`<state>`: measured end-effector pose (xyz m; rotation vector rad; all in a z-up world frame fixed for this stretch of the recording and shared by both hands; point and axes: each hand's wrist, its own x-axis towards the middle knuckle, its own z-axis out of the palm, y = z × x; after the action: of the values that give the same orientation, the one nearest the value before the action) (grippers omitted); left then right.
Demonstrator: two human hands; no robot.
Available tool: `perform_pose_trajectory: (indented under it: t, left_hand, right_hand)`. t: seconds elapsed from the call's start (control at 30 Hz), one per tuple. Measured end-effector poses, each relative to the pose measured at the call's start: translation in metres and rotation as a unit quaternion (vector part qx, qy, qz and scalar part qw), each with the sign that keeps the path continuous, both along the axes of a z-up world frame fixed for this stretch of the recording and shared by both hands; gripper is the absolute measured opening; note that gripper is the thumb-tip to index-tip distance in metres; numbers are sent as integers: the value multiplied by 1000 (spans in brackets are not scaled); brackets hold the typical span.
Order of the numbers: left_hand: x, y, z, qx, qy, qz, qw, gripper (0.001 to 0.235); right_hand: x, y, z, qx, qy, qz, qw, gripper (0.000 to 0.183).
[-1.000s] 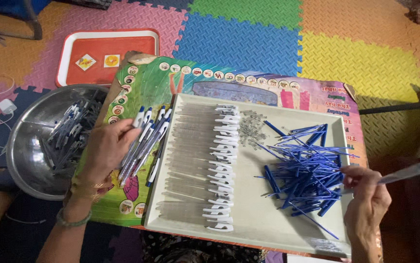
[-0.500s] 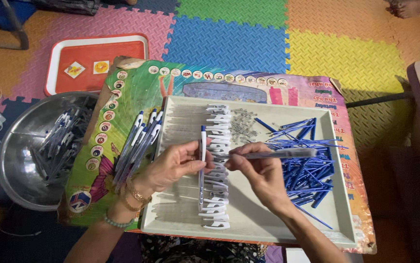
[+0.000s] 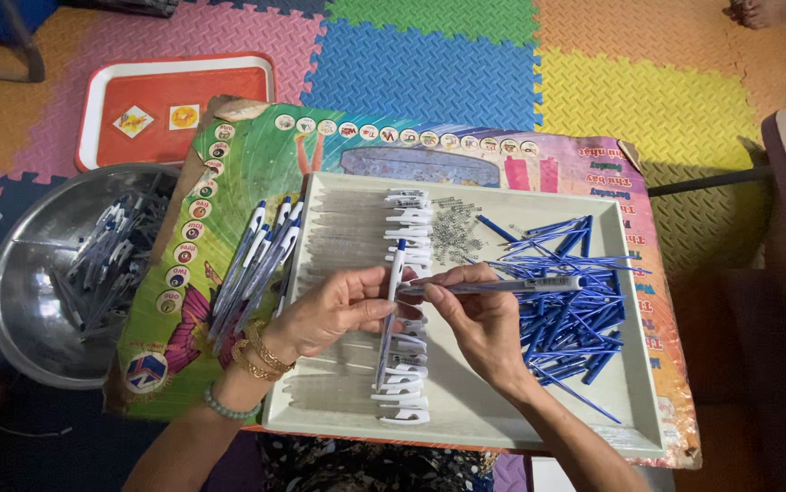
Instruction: The person assembles blue pens by inserting blue ink cartridges into white pen barrels. They pick up a barrel and a cartridge, insert the cartridge, and place the assembled pen on a tray. The person repeats this process multiple times.
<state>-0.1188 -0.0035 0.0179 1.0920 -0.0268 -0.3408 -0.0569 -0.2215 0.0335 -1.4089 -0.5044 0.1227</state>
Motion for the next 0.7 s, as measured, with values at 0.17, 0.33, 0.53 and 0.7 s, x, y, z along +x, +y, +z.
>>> perform_pose_trajectory:
  t: [0.17, 0.33, 0.53, 0.7]
  left_hand:
    - [-2, -3, 2, -13, 6, -3, 1000, 50]
    - [-3, -6, 14, -22, 12, 1, 1000, 46]
    - [1, -8, -10, -16, -20, -10, 1000, 53]
    - [-2, -19, 8, 101, -91, 53, 989, 56]
  right_hand:
    - [0, -2, -2, 8, -1, -7, 1000, 17]
    - [0, -4, 2, 45, -1, 4, 999, 17]
    - [1, -6, -10, 57, -20, 11, 998, 15]
    - [-3, -6, 4, -9, -88, -6, 996, 14]
